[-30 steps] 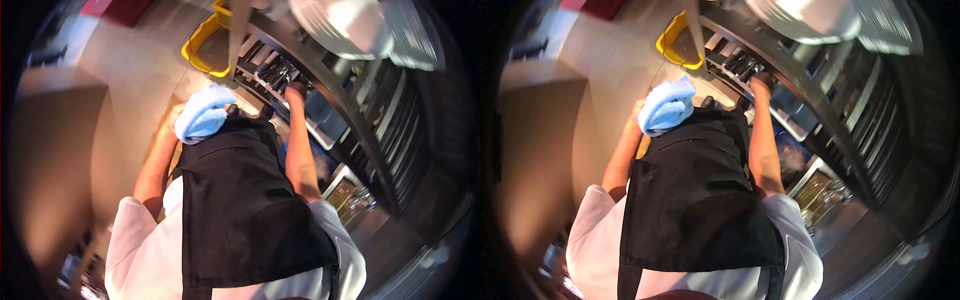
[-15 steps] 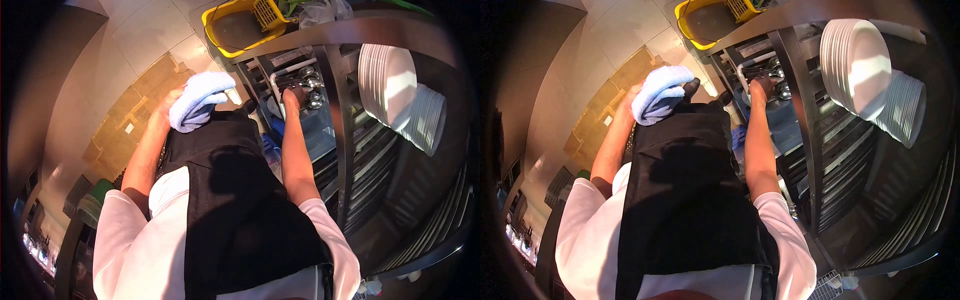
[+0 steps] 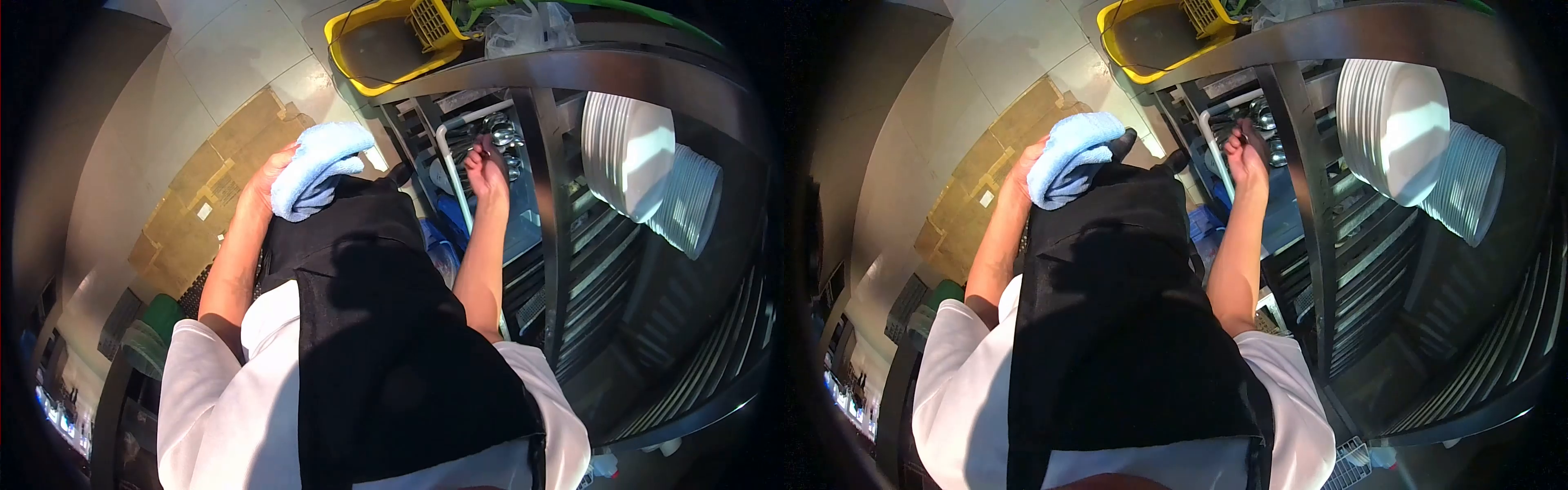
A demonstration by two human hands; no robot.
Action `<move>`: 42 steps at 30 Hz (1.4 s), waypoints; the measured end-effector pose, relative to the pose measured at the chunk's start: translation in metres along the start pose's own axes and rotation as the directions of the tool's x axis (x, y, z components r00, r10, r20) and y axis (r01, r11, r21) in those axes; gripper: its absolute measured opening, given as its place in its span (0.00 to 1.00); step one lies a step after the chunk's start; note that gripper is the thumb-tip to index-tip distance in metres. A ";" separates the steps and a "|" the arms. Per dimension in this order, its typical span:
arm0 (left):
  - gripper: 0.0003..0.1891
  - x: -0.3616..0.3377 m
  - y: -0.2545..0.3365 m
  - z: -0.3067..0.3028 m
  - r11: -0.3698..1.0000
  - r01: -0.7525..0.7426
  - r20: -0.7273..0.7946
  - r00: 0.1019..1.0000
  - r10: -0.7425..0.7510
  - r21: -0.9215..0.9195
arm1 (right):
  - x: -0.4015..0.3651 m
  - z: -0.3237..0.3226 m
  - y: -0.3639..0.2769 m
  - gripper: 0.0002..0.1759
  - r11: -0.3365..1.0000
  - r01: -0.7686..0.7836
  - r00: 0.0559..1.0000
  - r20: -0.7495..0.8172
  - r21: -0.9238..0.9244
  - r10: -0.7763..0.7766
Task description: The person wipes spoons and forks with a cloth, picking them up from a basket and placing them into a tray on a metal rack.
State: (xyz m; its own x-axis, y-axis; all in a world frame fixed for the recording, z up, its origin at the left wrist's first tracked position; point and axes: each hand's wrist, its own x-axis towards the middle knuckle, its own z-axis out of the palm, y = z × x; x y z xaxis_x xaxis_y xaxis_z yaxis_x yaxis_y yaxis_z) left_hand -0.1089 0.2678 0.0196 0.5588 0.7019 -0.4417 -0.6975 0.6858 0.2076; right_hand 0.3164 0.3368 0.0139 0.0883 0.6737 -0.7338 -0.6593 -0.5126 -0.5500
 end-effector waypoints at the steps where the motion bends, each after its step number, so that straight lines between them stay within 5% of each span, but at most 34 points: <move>1: 0.30 0.000 -0.001 -0.002 0.999 0.020 0.023 1.000 -0.019 -0.039 | -0.015 0.004 -0.003 0.05 0.987 0.093 0.993 -0.057 -0.134 -0.101; 2: 0.30 0.001 -0.002 -0.002 0.996 0.045 0.049 0.998 -0.041 -0.075 | -0.015 -0.001 -0.004 0.05 0.986 0.097 0.992 -0.066 -0.132 -0.106; 4: 0.31 -0.001 0.000 0.010 0.993 0.059 0.073 0.996 -0.052 -0.102 | 0.003 -0.024 -0.002 0.06 0.864 0.166 0.945 -0.173 -0.476 -0.277; 6: 0.33 0.003 -0.005 0.015 0.987 0.098 0.112 0.990 -0.084 -0.124 | 0.037 -0.050 0.012 0.07 0.832 0.191 0.928 -0.180 -0.520 -0.326; 7: 0.36 0.005 -0.005 0.011 0.995 0.087 0.137 0.987 -0.081 -0.039 | 0.039 -0.052 0.015 0.13 0.658 0.142 0.925 -0.138 -0.739 -0.354; 10: 0.45 0.012 0.001 0.002 0.975 0.173 0.103 0.977 -0.188 0.137 | 0.032 -0.049 0.030 0.15 0.386 0.122 0.766 -0.160 -0.914 -0.622; 11: 0.45 0.010 0.002 0.008 0.976 0.170 0.116 0.976 -0.186 0.139 | 0.030 -0.062 0.031 0.15 0.389 0.119 0.764 -0.166 -0.914 -0.624; 13: 0.45 0.006 0.002 0.017 0.980 0.148 0.094 0.983 -0.161 0.130 | 0.018 -0.077 0.029 0.17 0.382 -0.210 0.619 -0.425 -0.900 -0.660; 14: 0.45 0.006 0.001 0.013 0.980 0.147 0.087 0.983 -0.160 0.136 | 0.044 -0.119 0.025 0.20 0.220 -0.444 0.632 -0.478 -0.868 -0.610; 16: 0.46 0.004 -0.005 0.005 0.985 0.162 0.095 0.981 -0.167 0.060 | 0.044 -0.134 0.031 0.25 0.572 -0.348 0.494 -0.664 -0.742 -0.561; 18: 0.46 -0.001 -0.003 0.001 0.981 0.186 0.092 0.977 -0.191 0.061 | 0.054 -0.140 0.032 0.29 0.877 -0.028 0.654 -0.672 -0.480 -0.347; 21: 0.46 -0.019 -0.002 0.006 0.978 0.193 0.037 0.980 -0.197 0.082 | 0.091 -0.150 0.041 0.34 0.904 0.157 0.719 -0.581 -0.399 -0.381; 22: 0.46 -0.024 -0.001 0.006 0.978 0.181 0.008 0.983 -0.183 0.103 | 0.107 -0.154 0.041 0.36 0.840 -0.061 0.617 -0.682 -0.539 -0.392; 23: 0.46 -0.030 -0.002 0.006 0.979 0.177 -0.008 0.984 -0.177 0.104 | 0.114 -0.162 0.046 0.36 0.842 -0.070 0.627 -0.680 -0.535 -0.380; 27: 0.48 -0.048 -0.008 0.008 0.988 0.126 -0.061 0.991 -0.121 0.088 | 0.134 -0.149 0.044 0.36 0.619 -0.502 0.294 -0.792 -0.604 -0.535; 28: 0.48 -0.053 -0.009 0.009 0.987 0.147 -0.090 0.986 -0.140 0.069 | 0.131 -0.151 0.043 0.36 0.609 -0.510 0.305 -0.790 -0.608 -0.532; 30: 0.49 -0.057 -0.010 0.011 0.988 0.134 -0.106 0.986 -0.126 0.070 | 0.126 -0.157 0.036 0.31 0.785 -0.306 0.487 -0.797 -0.539 -0.357; 31: 0.50 -0.058 -0.011 0.009 0.989 0.130 -0.107 0.987 -0.122 0.074 | 0.125 -0.162 0.038 0.29 0.910 -0.038 0.635 -0.713 -0.412 -0.297; 32: 0.50 -0.058 -0.012 0.004 0.989 0.135 -0.110 0.986 -0.128 0.066 | 0.124 -0.168 0.035 0.29 0.909 -0.046 0.631 -0.718 -0.414 -0.295; 34: 0.51 -0.056 -0.011 -0.001 0.983 0.182 -0.035 0.983 -0.182 -0.005 | 0.117 -0.169 0.019 0.29 0.967 -0.177 0.702 -0.713 -0.184 -0.007; 38: 0.50 -0.054 -0.014 -0.001 0.983 0.166 -0.070 0.985 -0.160 0.077 | 0.127 -0.191 0.028 0.14 0.977 -0.134 0.801 -0.599 -0.166 0.007; 42: 0.50 -0.050 -0.015 0.013 0.982 0.186 -0.057 0.981 -0.185 0.020 | 0.114 -0.186 0.024 0.10 0.996 -0.094 0.872 -0.482 0.003 0.084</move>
State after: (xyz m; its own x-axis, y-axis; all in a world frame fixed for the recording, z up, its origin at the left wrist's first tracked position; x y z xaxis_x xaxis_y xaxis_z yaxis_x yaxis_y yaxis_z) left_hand -0.1202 0.2251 0.0497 0.6513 0.5511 -0.5216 -0.5724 0.8081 0.1391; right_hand 0.4497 0.3021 -0.1567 0.3817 0.2874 -0.8785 -0.6671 -0.5722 -0.4770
